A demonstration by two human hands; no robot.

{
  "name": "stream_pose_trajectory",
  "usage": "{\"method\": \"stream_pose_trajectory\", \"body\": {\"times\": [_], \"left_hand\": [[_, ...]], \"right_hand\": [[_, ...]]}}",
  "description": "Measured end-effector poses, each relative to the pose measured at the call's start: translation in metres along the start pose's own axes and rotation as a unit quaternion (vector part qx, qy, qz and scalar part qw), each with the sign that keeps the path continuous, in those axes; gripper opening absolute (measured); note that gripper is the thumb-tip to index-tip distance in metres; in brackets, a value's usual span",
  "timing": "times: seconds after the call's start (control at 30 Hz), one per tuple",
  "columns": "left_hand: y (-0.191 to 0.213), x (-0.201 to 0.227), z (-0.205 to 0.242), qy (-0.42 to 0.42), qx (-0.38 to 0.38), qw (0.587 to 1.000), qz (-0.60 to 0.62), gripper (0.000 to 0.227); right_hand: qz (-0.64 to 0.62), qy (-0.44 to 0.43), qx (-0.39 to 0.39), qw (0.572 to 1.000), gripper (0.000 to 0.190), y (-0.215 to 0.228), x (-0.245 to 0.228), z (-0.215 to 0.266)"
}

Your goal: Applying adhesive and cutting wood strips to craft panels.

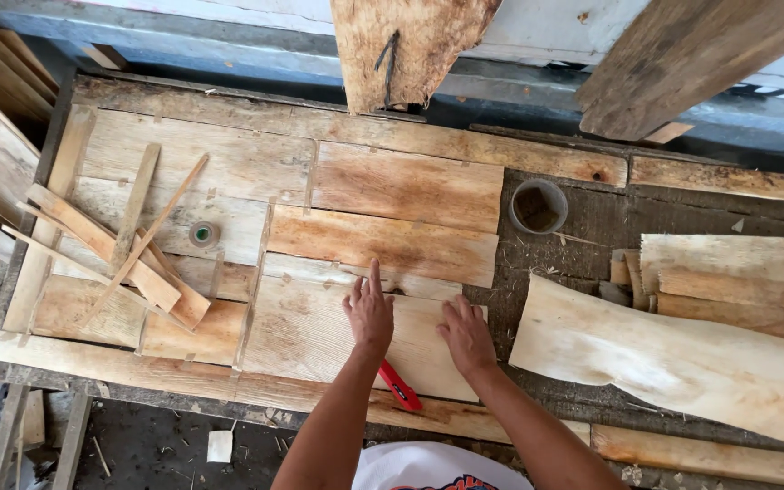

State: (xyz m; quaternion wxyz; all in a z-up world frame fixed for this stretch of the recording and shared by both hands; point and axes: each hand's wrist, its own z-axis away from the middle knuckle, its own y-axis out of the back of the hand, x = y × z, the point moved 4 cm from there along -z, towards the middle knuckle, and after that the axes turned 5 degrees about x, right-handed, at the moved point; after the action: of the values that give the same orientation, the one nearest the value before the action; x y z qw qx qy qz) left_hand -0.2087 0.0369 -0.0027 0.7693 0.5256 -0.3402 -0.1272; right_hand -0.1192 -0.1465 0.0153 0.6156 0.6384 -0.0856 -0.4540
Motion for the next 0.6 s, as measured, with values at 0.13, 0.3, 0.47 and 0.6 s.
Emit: {"method": "stream_pose_trajectory", "body": {"times": [0.13,0.3,0.47,0.6], "left_hand": [[0.003,0.003,0.000,0.005,-0.009,1.000,-0.020,0.100],[0.007,0.005,0.001,0.012,-0.023,0.999,-0.023,0.101],[0.005,0.003,0.000,0.002,-0.025,0.999,-0.028,0.099],[0.004,0.003,0.001,-0.009,-0.018,1.000,-0.020,0.097]], "right_hand": [[0.038,-0.012,-0.013,0.999,0.055,0.013,-0.011,0.002],[0.025,0.025,0.016,0.999,0.046,0.008,-0.001,0.000],[0.043,0.017,-0.028,0.999,0.031,0.005,-0.001,-0.009],[0.108,0.008,-0.069,0.992,0.034,-0.004,0.001,-0.013]]}}
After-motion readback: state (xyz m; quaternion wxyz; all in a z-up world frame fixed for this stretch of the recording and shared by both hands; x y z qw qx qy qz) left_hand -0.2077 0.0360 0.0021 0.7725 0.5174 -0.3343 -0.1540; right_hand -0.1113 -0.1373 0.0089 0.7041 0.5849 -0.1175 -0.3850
